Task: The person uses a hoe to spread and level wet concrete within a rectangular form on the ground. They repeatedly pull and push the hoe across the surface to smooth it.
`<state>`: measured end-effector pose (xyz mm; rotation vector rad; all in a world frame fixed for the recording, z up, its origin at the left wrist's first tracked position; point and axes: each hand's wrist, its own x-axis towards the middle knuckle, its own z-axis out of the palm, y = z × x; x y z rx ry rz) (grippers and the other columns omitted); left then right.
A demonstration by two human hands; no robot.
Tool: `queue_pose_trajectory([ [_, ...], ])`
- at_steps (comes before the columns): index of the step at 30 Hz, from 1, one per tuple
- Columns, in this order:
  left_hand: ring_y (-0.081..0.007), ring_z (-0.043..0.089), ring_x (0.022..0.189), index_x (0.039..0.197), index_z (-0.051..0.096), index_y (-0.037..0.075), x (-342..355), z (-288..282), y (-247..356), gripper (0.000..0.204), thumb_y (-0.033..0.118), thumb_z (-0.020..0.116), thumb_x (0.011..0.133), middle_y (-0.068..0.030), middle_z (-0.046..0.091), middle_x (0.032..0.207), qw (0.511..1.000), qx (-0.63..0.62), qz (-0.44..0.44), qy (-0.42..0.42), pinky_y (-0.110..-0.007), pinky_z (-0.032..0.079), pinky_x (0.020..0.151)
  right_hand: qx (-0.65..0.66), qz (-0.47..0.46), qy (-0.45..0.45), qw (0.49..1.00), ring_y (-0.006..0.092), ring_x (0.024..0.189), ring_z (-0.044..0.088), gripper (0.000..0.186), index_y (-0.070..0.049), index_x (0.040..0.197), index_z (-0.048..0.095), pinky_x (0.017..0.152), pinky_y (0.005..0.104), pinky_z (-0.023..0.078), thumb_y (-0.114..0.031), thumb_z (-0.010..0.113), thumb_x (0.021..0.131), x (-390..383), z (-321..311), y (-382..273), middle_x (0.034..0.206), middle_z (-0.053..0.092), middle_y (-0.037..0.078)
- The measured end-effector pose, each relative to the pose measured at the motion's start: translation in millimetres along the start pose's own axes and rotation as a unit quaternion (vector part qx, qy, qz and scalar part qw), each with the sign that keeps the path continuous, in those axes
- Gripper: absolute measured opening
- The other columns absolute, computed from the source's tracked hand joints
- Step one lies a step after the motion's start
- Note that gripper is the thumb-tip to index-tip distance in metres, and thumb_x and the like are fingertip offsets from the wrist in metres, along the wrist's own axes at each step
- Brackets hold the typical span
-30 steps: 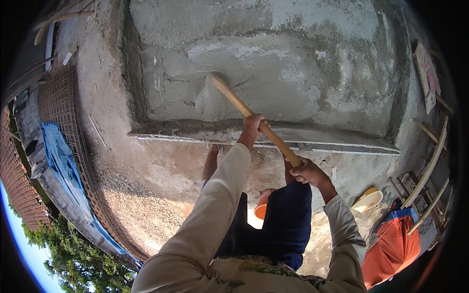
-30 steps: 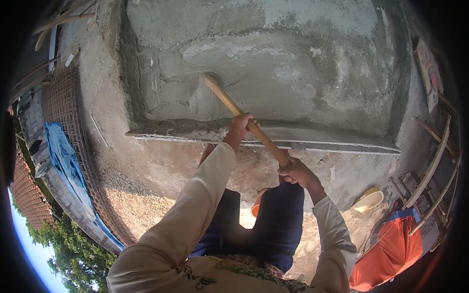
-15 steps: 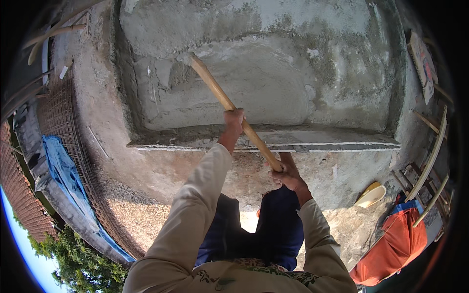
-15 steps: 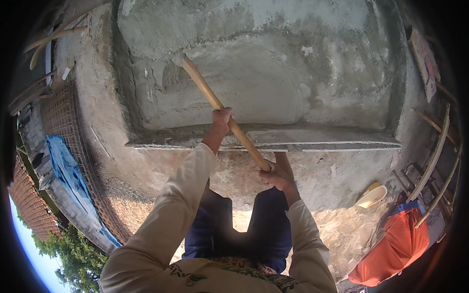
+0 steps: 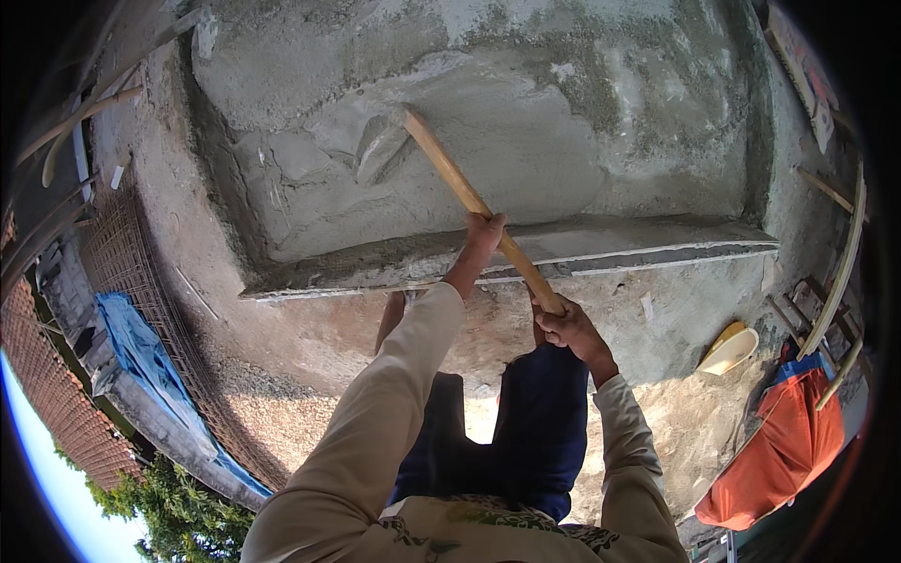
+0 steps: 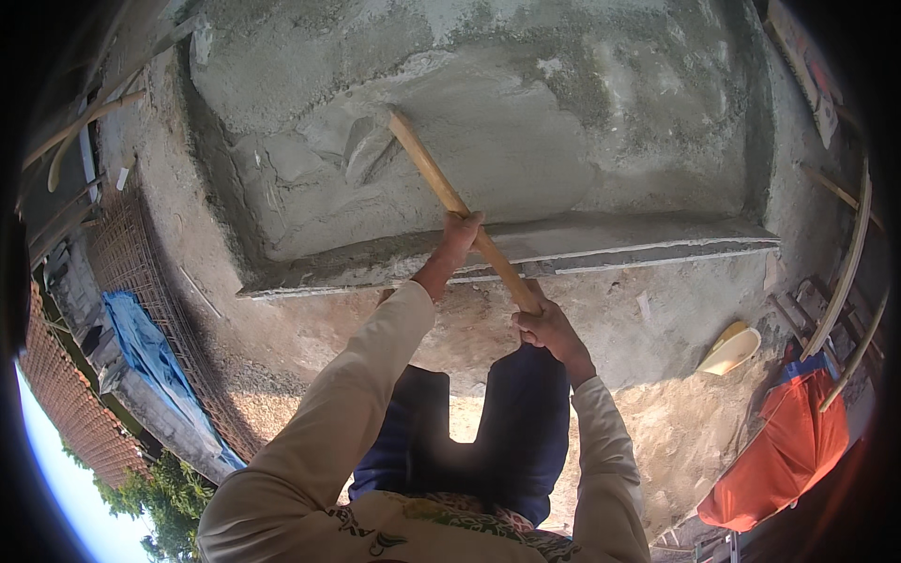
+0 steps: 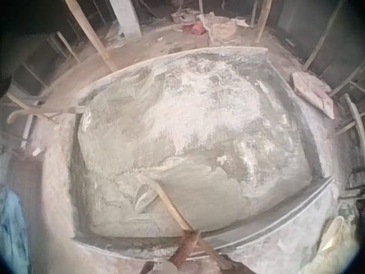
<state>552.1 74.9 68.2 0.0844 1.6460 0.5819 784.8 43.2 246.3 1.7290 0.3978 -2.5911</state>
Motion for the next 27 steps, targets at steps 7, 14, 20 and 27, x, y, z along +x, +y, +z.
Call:
queue_pose_trajectory([
  [7, -0.0262, 0.067, 0.072, 0.098, 0.059, 0.003, -105, 145, -59, 0.007, 0.004, 0.066, 0.100, -0.0091, 0.061, 0.084, 0.936, -0.310, -0.092, -0.141, -0.047, 0.060, 0.065, 0.042, 0.033, 0.057, 0.997, 0.0064, 0.054, 0.044, 0.058, 0.000, 0.147, 0.057, 0.048, 0.0262, 0.032, 0.002, 0.074, 0.091, -159, -83, 36, 0.073, 0.053, -0.002],
  [14, -0.0253, 0.062, 0.067, 0.099, 0.057, 0.000, -5, 49, 49, 0.009, 0.005, 0.065, 0.100, -0.0092, 0.058, 0.083, 0.992, -0.116, -0.037, -0.018, -0.046, 0.056, 0.062, 0.161, -0.042, -0.047, 0.985, 0.0058, 0.058, 0.044, 0.059, -0.005, 0.150, 0.057, 0.051, 0.0242, 0.033, -0.011, 0.078, 0.096, -3, -31, 35, 0.079, 0.051, -0.004],
  [20, -0.0278, 0.063, 0.073, 0.101, 0.057, 0.000, 87, -45, 103, 0.012, 0.008, 0.066, 0.100, -0.0104, 0.057, 0.085, 0.996, -0.092, 0.012, -0.008, -0.047, 0.057, 0.070, 0.147, -0.086, -0.050, 0.984, 0.0052, 0.058, 0.048, 0.046, -0.004, 0.139, 0.062, 0.047, 0.0233, 0.034, -0.012, 0.077, 0.096, 89, 39, -18, 0.081, 0.056, -0.003],
  [27, -0.0199, 0.061, 0.062, 0.092, 0.059, 0.004, -45, 117, -44, 0.014, 0.009, 0.068, 0.101, -0.0060, 0.060, 0.083, 0.974, -0.208, -0.015, -0.091, -0.037, 0.054, 0.058, 0.057, -0.010, 0.039, 0.998, 0.0059, 0.057, 0.046, 0.057, -0.005, 0.150, 0.056, 0.049, 0.0242, 0.034, -0.005, 0.075, 0.096, -92, -59, 39, 0.074, 0.050, -0.004],
])
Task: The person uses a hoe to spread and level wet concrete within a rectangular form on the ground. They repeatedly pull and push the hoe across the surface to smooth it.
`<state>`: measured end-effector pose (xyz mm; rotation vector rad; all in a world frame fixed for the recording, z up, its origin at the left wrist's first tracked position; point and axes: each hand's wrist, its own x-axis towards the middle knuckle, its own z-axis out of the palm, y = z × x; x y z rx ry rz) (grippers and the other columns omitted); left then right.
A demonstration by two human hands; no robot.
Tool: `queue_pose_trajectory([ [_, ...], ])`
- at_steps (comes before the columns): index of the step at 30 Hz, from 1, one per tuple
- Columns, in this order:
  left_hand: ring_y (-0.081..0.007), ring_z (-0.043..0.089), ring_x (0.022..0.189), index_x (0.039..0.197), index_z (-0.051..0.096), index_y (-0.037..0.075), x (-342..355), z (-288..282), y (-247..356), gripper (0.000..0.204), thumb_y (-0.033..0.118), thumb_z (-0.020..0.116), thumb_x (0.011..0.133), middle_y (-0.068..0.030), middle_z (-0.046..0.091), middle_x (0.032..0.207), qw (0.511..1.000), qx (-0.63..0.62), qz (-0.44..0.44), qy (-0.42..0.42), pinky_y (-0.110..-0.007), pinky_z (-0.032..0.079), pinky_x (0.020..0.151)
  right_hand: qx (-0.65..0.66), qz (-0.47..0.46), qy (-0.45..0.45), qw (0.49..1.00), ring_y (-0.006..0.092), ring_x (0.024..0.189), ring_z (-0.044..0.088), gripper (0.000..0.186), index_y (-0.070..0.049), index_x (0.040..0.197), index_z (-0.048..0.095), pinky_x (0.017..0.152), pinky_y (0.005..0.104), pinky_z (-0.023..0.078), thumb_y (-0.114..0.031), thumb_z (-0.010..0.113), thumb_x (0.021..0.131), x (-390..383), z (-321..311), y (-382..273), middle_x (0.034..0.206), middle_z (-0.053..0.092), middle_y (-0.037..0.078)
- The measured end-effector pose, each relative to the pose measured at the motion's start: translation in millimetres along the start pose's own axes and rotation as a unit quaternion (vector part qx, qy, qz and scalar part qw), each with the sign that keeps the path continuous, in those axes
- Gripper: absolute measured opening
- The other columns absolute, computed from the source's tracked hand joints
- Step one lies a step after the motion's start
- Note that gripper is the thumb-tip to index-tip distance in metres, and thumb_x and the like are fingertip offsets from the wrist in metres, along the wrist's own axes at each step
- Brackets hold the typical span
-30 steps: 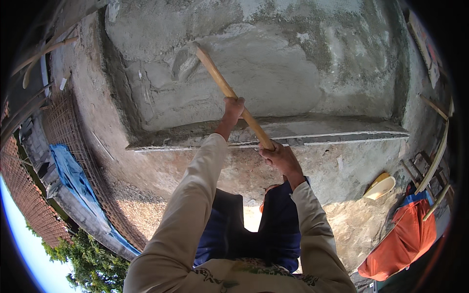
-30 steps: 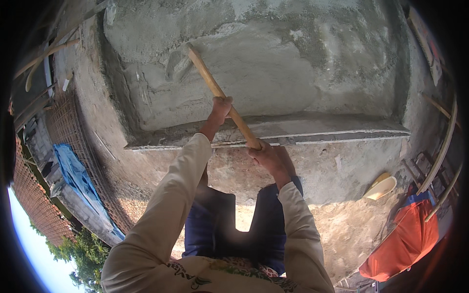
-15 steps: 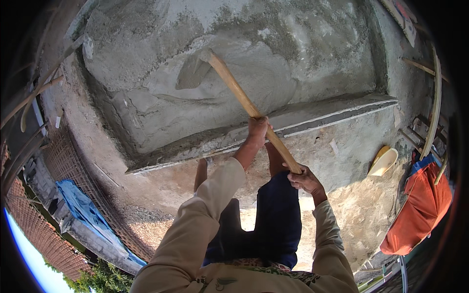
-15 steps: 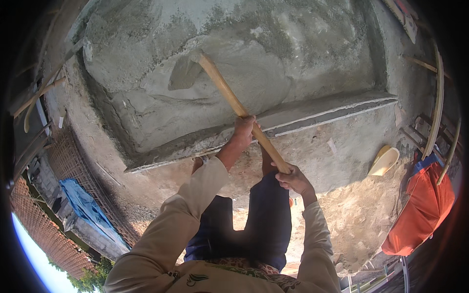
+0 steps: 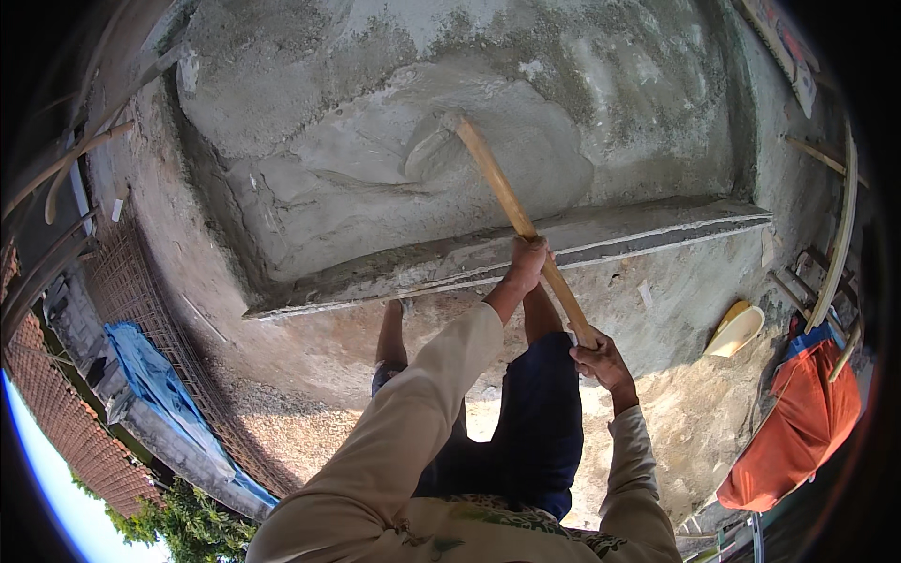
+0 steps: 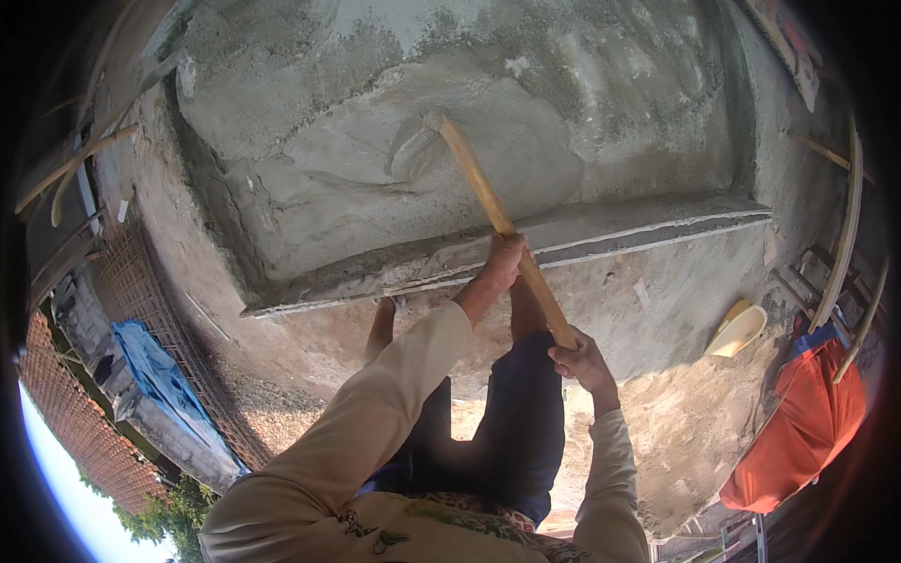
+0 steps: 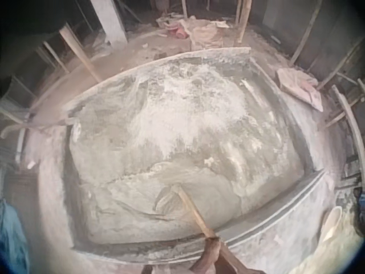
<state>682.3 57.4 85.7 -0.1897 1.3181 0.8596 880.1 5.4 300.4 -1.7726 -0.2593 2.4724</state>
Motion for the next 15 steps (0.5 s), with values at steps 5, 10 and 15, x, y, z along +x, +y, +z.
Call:
queue_pose_trajectory([
  [5, -0.0180, 0.063, 0.062, 0.099, 0.055, 0.000, -90, 39, 0, 0.017, 0.012, 0.068, 0.100, -0.0071, 0.062, 0.083, 0.985, 0.098, -0.021, 0.139, -0.037, 0.053, 0.055, -0.021, 0.063, 0.035, 0.997, 0.0077, 0.056, 0.047, 0.066, -0.001, 0.154, 0.051, 0.051, 0.0262, 0.038, -0.002, 0.076, 0.093, -68, -21, 14, 0.074, 0.054, -0.002],
  [10, -0.0192, 0.062, 0.057, 0.093, 0.057, -0.003, -15, -139, 108, 0.017, 0.011, 0.066, 0.097, -0.0072, 0.061, 0.076, 0.978, 0.040, 0.102, 0.175, -0.037, 0.051, 0.052, 0.017, 0.021, -0.120, 0.992, 0.0073, 0.061, 0.051, 0.064, -0.005, 0.154, 0.053, 0.051, 0.0246, 0.039, -0.009, 0.078, 0.095, 86, 123, 16, 0.082, 0.055, -0.002],
  [15, -0.0227, 0.061, 0.060, 0.085, 0.061, -0.001, 26, -325, 281, 0.030, 0.023, 0.063, 0.103, -0.0087, 0.058, 0.073, 0.941, 0.183, 0.123, 0.255, -0.040, 0.054, 0.056, 0.040, -0.032, -0.149, 0.988, 0.0061, 0.059, 0.052, 0.036, -0.003, 0.126, 0.061, 0.048, 0.0239, 0.037, -0.013, 0.077, 0.095, 221, 344, 4, 0.080, 0.054, -0.004],
])
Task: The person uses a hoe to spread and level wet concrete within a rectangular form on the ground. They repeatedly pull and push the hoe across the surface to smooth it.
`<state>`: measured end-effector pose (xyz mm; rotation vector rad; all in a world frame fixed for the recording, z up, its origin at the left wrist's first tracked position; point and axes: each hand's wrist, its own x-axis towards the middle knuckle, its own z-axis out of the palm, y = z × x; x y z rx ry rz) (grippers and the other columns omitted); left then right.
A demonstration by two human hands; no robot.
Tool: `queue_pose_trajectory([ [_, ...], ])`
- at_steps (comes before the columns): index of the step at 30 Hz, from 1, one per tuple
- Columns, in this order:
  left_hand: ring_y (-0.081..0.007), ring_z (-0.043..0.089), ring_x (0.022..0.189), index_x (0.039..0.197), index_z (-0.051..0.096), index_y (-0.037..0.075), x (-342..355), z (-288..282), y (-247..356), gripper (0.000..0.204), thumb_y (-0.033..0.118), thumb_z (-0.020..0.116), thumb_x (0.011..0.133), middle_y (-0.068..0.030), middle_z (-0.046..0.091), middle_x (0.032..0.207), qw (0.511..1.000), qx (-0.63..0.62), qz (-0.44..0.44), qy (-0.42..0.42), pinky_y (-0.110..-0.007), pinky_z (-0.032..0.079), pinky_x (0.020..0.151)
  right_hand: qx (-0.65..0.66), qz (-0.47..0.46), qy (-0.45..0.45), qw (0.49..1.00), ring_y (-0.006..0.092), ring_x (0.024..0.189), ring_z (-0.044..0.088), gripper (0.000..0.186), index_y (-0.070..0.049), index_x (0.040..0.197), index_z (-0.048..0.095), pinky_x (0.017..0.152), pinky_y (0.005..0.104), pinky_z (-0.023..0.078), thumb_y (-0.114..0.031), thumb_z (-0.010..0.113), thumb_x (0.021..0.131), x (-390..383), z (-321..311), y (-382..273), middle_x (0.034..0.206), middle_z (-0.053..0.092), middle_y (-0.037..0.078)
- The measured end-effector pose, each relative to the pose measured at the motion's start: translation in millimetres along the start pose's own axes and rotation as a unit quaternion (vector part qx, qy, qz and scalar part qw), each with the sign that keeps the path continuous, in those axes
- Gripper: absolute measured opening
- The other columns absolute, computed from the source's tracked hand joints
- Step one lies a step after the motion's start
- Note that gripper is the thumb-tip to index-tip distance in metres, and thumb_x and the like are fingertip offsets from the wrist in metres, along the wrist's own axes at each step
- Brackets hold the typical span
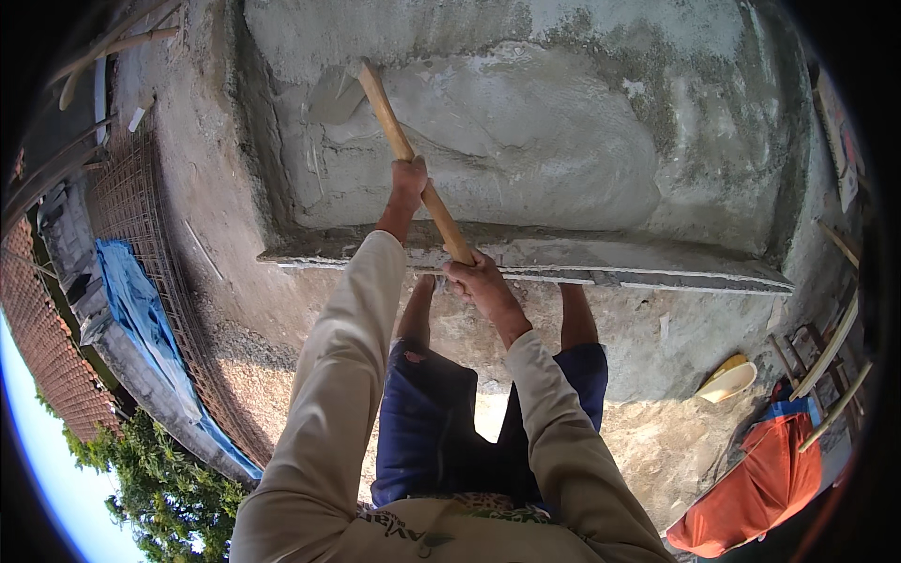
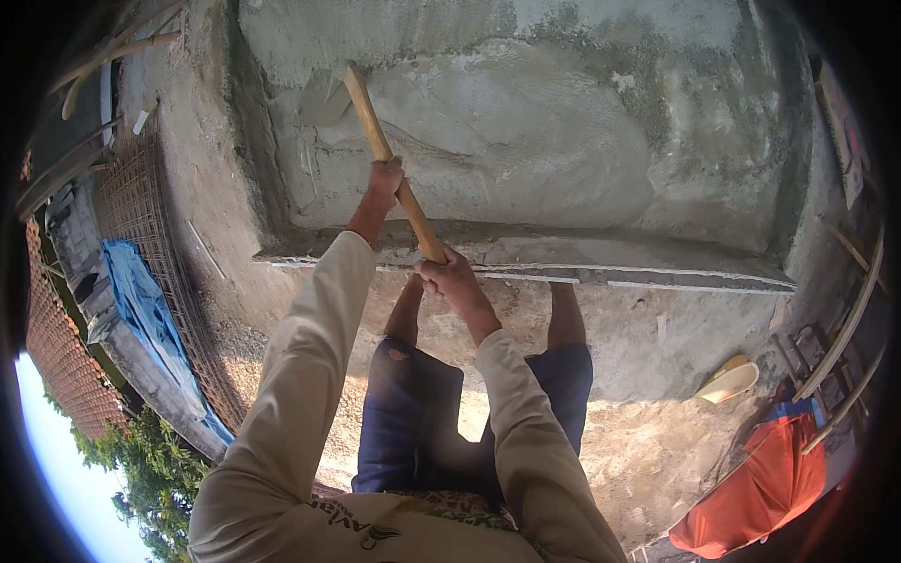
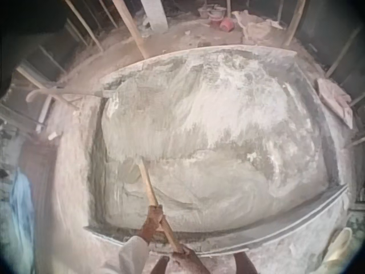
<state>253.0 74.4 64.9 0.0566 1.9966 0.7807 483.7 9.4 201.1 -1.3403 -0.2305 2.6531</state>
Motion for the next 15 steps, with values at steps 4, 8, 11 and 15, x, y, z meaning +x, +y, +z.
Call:
queue_pose_trajectory([
  [4, -0.0241, 0.062, 0.056, 0.086, 0.060, -0.002, -2, -14, -30, 0.031, 0.026, 0.062, 0.101, -0.0095, 0.059, 0.072, 0.999, 0.018, -0.028, -0.028, -0.040, 0.052, 0.052, -0.081, 0.019, 0.072, 0.994, 0.0068, 0.053, 0.049, 0.021, -0.004, 0.108, 0.059, 0.043, 0.0260, 0.033, -0.011, 0.074, 0.094, -8, 17, 1, 0.073, 0.052, -0.003],
  [8, -0.0228, 0.066, 0.057, 0.086, 0.059, -0.005, -104, 72, -105, 0.025, 0.015, 0.069, 0.097, -0.0086, 0.060, 0.071, 0.995, -0.068, -0.051, -0.055, -0.038, 0.053, 0.048, -0.112, 0.075, 0.163, 0.977, 0.0064, 0.051, 0.049, 0.023, -0.003, 0.108, 0.062, 0.041, 0.0245, 0.031, -0.009, 0.077, 0.093, -128, -36, -20, 0.071, 0.053, -0.002],
  [11, -0.0204, 0.065, 0.057, 0.087, 0.058, -0.001, -199, 142, -119, 0.020, 0.013, 0.068, 0.098, -0.0074, 0.061, 0.072, 0.977, -0.172, -0.076, -0.099, -0.037, 0.052, 0.049, -0.199, 0.086, 0.204, 0.955, 0.0052, 0.053, 0.048, 0.026, -0.003, 0.117, 0.063, 0.044, 0.0226, 0.034, -0.007, 0.076, 0.094, -223, -62, -49, 0.074, 0.051, -0.004],
  [15, -0.0228, 0.068, 0.081, 0.121, 0.036, -0.003, -271, 183, -112, 0.048, 0.016, 0.074, 0.099, -0.0129, 0.057, 0.098, 0.942, -0.203, -0.161, -0.211, -0.038, 0.058, 0.066, -0.272, 0.125, 0.209, 0.931, 0.0067, 0.055, 0.051, 0.059, 0.001, 0.143, 0.058, 0.048, 0.0244, 0.039, 0.003, 0.074, 0.086, -302, -79, -89, 0.074, 0.054, -0.002],
])
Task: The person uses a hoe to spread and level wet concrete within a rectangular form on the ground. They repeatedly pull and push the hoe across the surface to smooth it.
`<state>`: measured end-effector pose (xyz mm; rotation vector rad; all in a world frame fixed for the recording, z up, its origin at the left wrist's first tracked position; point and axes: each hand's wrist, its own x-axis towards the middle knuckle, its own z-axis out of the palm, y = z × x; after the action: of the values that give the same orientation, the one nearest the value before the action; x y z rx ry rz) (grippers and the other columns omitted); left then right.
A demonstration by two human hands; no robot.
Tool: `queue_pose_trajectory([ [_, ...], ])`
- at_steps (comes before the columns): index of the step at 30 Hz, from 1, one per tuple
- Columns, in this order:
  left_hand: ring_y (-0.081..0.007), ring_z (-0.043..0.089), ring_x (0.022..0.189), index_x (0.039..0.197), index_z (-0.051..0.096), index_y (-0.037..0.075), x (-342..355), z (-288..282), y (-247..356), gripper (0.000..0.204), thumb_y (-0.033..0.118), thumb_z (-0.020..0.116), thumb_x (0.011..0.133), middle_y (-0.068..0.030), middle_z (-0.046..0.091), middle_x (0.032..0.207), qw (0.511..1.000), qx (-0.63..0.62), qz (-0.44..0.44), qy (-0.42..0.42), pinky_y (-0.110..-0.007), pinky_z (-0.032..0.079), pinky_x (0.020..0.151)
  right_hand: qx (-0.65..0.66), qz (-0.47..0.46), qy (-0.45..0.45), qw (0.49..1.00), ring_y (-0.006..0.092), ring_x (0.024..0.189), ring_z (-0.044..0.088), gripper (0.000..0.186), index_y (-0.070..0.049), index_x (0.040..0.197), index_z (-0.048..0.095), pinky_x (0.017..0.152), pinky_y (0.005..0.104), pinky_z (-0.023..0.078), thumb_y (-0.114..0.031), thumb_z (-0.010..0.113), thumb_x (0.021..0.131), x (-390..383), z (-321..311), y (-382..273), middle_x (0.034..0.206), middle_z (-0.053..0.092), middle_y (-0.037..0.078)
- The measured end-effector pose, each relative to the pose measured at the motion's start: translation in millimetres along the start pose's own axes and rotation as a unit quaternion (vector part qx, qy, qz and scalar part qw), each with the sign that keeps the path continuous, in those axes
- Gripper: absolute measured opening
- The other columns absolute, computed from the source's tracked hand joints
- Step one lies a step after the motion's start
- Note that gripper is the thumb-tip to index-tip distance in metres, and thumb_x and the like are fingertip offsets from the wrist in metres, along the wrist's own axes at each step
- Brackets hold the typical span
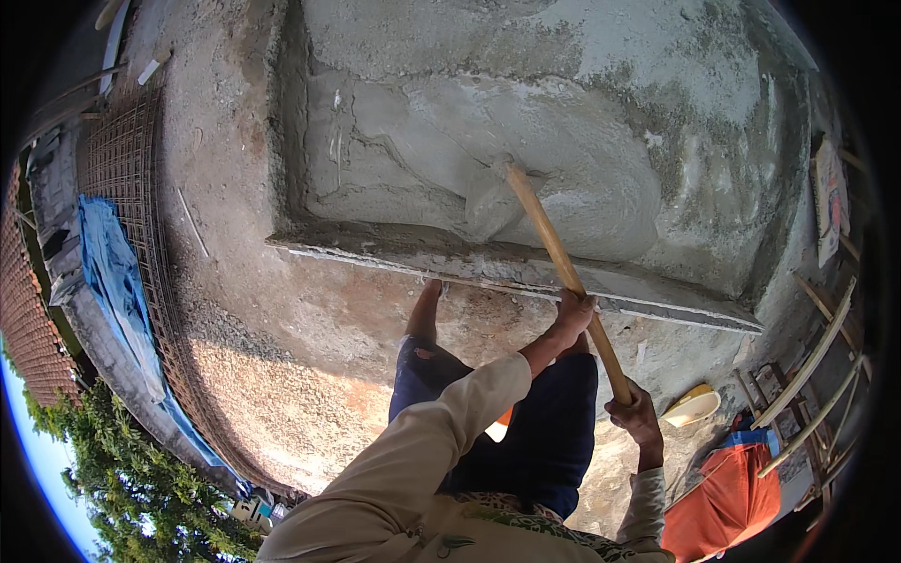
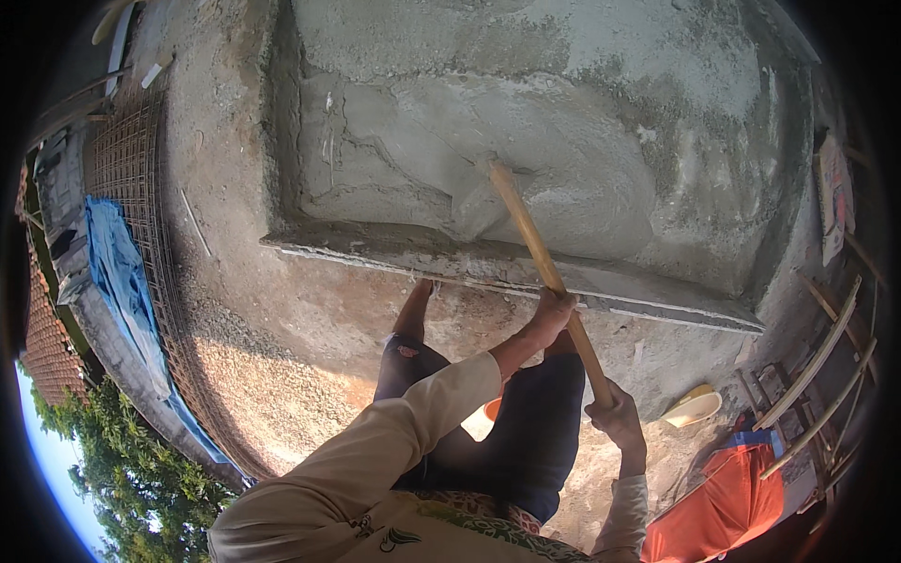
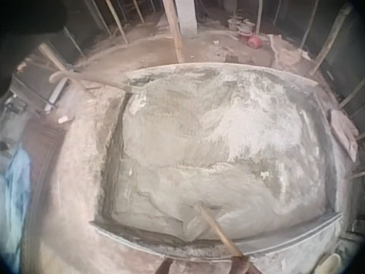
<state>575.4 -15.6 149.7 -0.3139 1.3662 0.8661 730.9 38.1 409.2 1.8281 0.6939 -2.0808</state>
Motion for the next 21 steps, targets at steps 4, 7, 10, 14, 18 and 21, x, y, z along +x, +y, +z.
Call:
queue_pose_trajectory([
  [4, -0.0274, 0.067, 0.088, 0.120, 0.034, -0.002, 2, -19, 41, 0.045, 0.014, 0.070, 0.099, -0.0157, 0.056, 0.102, 0.987, 0.095, 0.072, 0.104, -0.042, 0.057, 0.074, 0.042, -0.018, -0.046, 0.998, 0.0070, 0.054, 0.049, 0.058, 0.000, 0.143, 0.056, 0.047, 0.0241, 0.036, 0.001, 0.076, 0.088, 30, 23, -6, 0.075, 0.053, -0.002],
  [7, -0.0386, 0.069, 0.082, 0.117, 0.035, -0.007, 62, -144, 131, 0.044, 0.012, 0.069, 0.096, -0.0212, 0.061, 0.092, 0.962, 0.162, 0.122, 0.182, -0.047, 0.055, 0.074, 0.126, -0.062, -0.132, 0.981, 0.0072, 0.057, 0.049, 0.058, -0.003, 0.146, 0.054, 0.049, 0.0242, 0.035, -0.004, 0.076, 0.092, 130, 143, -25, 0.078, 0.052, -0.002],
  [10, -0.0474, 0.073, 0.081, 0.120, 0.040, -0.008, 89, -281, 244, 0.044, 0.012, 0.067, 0.093, -0.0263, 0.070, 0.089, 0.828, 0.361, 0.283, 0.322, -0.052, 0.058, 0.070, 0.238, -0.073, -0.229, 0.941, 0.0074, 0.063, 0.050, 0.062, -0.008, 0.153, 0.048, 0.053, 0.0250, 0.036, -0.011, 0.074, 0.097, 218, 303, -63, 0.083, 0.051, -0.003],
  [14, -0.0458, 0.071, 0.111, 0.146, 0.033, -0.004, 93, -366, 344, 0.065, 0.015, 0.066, 0.093, -0.0334, 0.069, 0.114, 0.789, 0.470, 0.164, 0.361, -0.052, 0.059, 0.094, 0.355, -0.062, -0.270, 0.893, 0.0090, 0.061, 0.052, 0.050, -0.012, 0.141, 0.051, 0.049, 0.0261, 0.038, -0.013, 0.075, 0.097, 279, 454, -114, 0.081, 0.055, -0.001],
  [18, -0.0465, 0.067, 0.122, 0.157, 0.024, 0.000, 85, -392, 312, 0.082, 0.016, 0.069, 0.090, -0.0345, 0.065, 0.130, 0.856, 0.436, 0.084, 0.266, -0.051, 0.056, 0.103, 0.288, -0.056, -0.184, 0.938, 0.0093, 0.056, 0.052, 0.032, -0.011, 0.121, 0.054, 0.045, 0.0257, 0.037, -0.013, 0.075, 0.096, 264, 464, -88, 0.077, 0.055, -0.001],
  [21, -0.0463, 0.066, 0.124, 0.164, 0.010, 0.002, 86, -400, 244, 0.099, 0.017, 0.072, 0.088, -0.0339, 0.065, 0.133, 0.909, 0.340, 0.044, 0.237, -0.048, 0.056, 0.104, 0.188, -0.055, -0.163, 0.967, 0.0091, 0.053, 0.052, 0.026, -0.008, 0.113, 0.055, 0.043, 0.0252, 0.036, -0.013, 0.074, 0.095, 225, 409, -68, 0.075, 0.054, -0.001],
])
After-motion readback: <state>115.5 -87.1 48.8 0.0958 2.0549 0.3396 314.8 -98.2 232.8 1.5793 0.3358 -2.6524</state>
